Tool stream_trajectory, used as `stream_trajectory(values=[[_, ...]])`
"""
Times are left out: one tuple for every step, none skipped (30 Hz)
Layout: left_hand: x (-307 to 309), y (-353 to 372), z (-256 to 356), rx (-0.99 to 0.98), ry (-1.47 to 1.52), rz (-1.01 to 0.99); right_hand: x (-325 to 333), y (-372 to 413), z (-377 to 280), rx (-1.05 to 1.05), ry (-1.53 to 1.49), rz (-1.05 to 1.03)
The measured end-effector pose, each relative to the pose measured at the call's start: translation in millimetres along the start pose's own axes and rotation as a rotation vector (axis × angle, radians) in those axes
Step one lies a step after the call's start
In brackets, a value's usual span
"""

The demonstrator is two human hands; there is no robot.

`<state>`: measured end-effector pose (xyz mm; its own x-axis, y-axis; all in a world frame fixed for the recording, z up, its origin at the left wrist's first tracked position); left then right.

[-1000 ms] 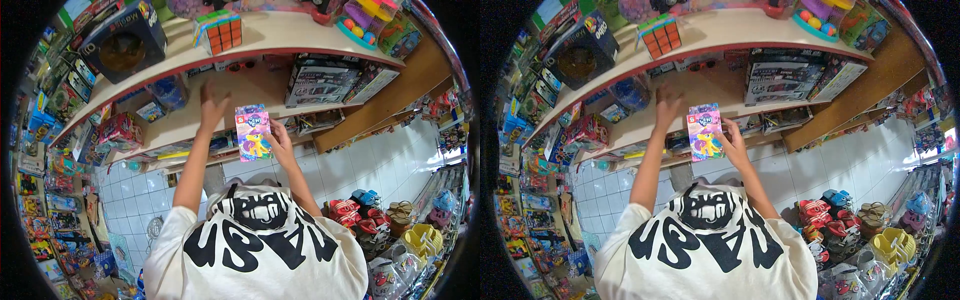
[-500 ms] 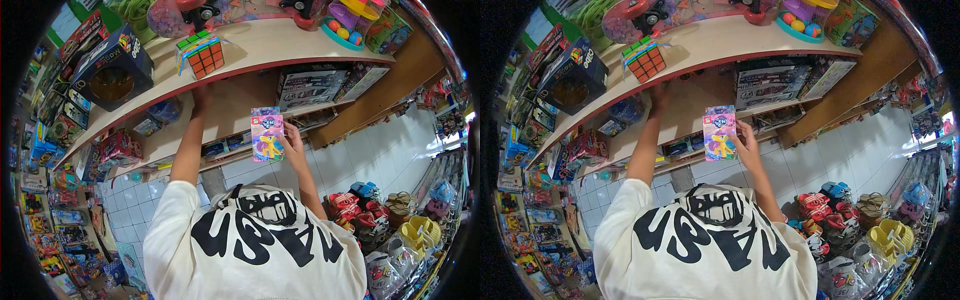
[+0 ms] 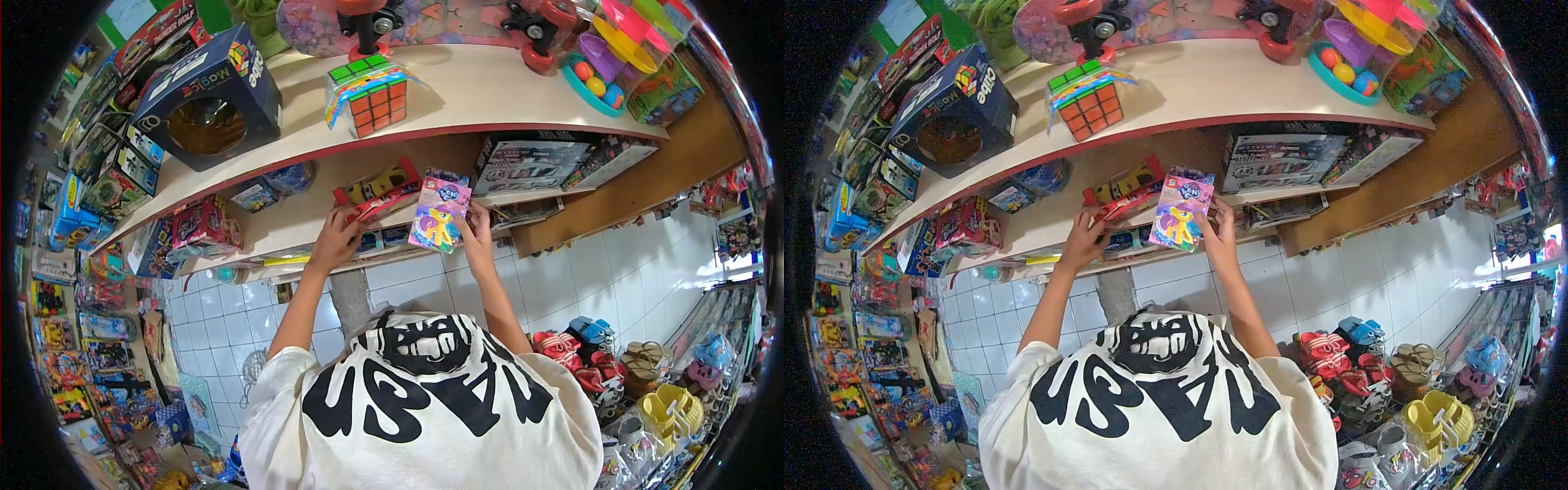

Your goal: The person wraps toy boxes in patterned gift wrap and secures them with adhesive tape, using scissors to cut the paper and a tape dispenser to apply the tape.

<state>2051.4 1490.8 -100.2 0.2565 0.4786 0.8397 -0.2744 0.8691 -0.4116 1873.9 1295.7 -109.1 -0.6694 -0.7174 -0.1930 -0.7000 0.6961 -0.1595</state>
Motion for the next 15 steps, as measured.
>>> stream_trajectory(values=[[-1.1, 1.4, 1.5, -0.017, -0.003, -0.03, -0.2, -1.6, 7.2, -0.043, -0.01, 0.018], [-1.4, 1.2, -2.7, 0.007, 0.053, -0.05, 0.2, -1.7, 14.4, -0.088, -0.019, 0.039], [-1.2, -1.0, -7.1, 0.031, 0.11, -0.071, -0.5, -0.9, 18.1, -0.133, -0.028, 0.061], [-1.3, -3.8, -10.3, 0.055, 0.167, -0.092, -3.6, -1.0, 21.1, -0.162, -0.06, 0.067], [6.0, -7.5, -13.0, 0.091, 0.121, -0.012, -9.2, -2.4, 24.8, -0.191, -0.094, 0.074], [17.1, -15.2, -11.3, 0.126, 0.072, 0.068, -17.0, -4.9, 27.0, -0.218, -0.128, 0.081], [26.5, -20.4, -12.9, 0.158, 0.021, 0.148, -27.2, -9.3, 26.7, -0.202, -0.175, 0.077], [16.6, -23.1, -25.7, 0.224, 0.131, 0.074, -37.5, -13.5, 33.1, -0.243, -0.226, 0.091], [2.5, -23.0, -39.8, 0.289, 0.242, -0.001, -47.8, -17.4, 40.3, -0.284, -0.277, 0.107], [-7.1, -23.2, -46.3, 0.352, 0.353, -0.076, -56.5, -18.4, 47.2, -0.324, -0.328, 0.123], [-10.3, -22.5, -44.4, 0.357, 0.352, -0.087, -63.5, -19.1, 50.0, -0.32, -0.294, 0.124], [-11.7, -22.4, -36.8, 0.362, 0.351, -0.097, -69.6, -21.1, 53.2, -0.315, -0.261, 0.123], [-11.9, -22.6, -32.2, 0.366, 0.347, -0.101, -72.9, -26.2, 56.1, -0.306, -0.226, 0.118], [-12.4, -20.4, -30.5, 0.341, 0.349, -0.073, -70.5, -33.8, 53.4, -0.216, -0.11, 0.133], [-17.3, -15.3, -30.1, 0.317, 0.351, -0.046, -67.6, -39.8, 53.8, -0.129, 0.005, 0.149]])
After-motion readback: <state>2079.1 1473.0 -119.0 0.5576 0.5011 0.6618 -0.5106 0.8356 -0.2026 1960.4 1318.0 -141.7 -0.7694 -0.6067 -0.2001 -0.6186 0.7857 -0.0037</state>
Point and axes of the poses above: each hand's wrist, its own y-axis away from the middle knuckle, its own x-axis out of the back of the hand, z = x × y, the point moved 8 cm from there along -y, towards the middle knuckle, and after that the axes turned 5 degrees about -z, right-handed, at the moved point
